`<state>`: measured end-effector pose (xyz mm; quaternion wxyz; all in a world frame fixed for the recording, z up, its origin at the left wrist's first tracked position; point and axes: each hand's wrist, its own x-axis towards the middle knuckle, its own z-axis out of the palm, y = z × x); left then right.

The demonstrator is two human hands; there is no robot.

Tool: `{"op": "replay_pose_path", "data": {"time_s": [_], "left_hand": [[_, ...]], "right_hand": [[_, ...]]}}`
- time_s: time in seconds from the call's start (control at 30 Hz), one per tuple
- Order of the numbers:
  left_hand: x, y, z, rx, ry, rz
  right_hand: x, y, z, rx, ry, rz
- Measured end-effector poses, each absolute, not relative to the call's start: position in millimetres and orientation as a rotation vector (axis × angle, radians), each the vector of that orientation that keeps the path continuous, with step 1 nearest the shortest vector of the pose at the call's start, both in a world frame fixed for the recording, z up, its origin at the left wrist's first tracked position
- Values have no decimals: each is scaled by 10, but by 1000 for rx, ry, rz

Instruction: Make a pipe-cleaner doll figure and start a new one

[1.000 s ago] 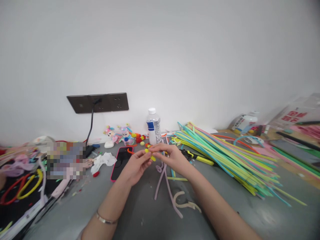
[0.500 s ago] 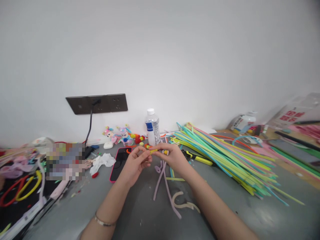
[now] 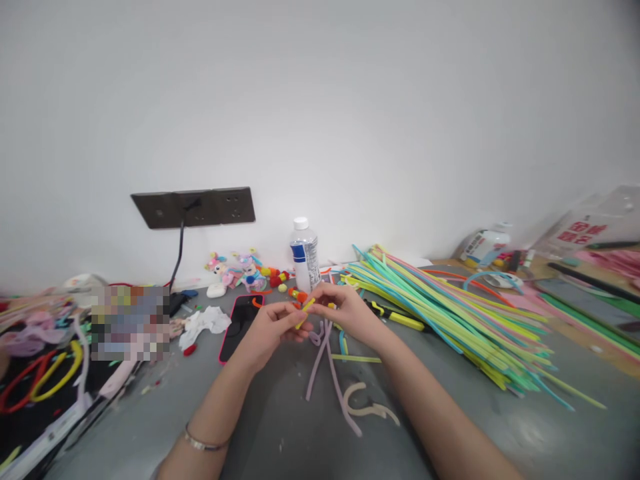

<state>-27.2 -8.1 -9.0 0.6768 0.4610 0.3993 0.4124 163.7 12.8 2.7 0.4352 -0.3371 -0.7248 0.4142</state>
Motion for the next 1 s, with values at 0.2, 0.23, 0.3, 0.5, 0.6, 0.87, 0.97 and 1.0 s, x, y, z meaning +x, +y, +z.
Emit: {"op": "replay_pose_path", "data": {"time_s": [0.2, 0.23, 0.3, 0.5, 0.6, 0.87, 0.97, 1.0], "left_hand": [[-336, -81, -87, 1035, 833, 785], [-339, -81, -95, 1039, 822, 778], [-334, -85, -100, 1019, 813, 783], [-293, -103, -55, 919, 822, 811], [-292, -95, -60, 922, 844, 820], [-275, -97, -70, 895, 908, 875], [-260, -92, -73, 969, 925, 906], [-255, -89, -76, 1006, 936, 919]], "right_hand": [[1655, 55, 106, -773, -1877, 1206], [1656, 54, 104, -779, -1883, 1213], [1655, 61, 94, -792, -1883, 1201], [1652, 82, 72, -821, -1856, 1085], [1650, 92, 56, -845, -1878, 1007], [1646, 130, 6, -799, -1895, 923], [1649, 134, -10, -828, -1902, 894], [1649, 134, -17, -841, -1912, 885]]}}
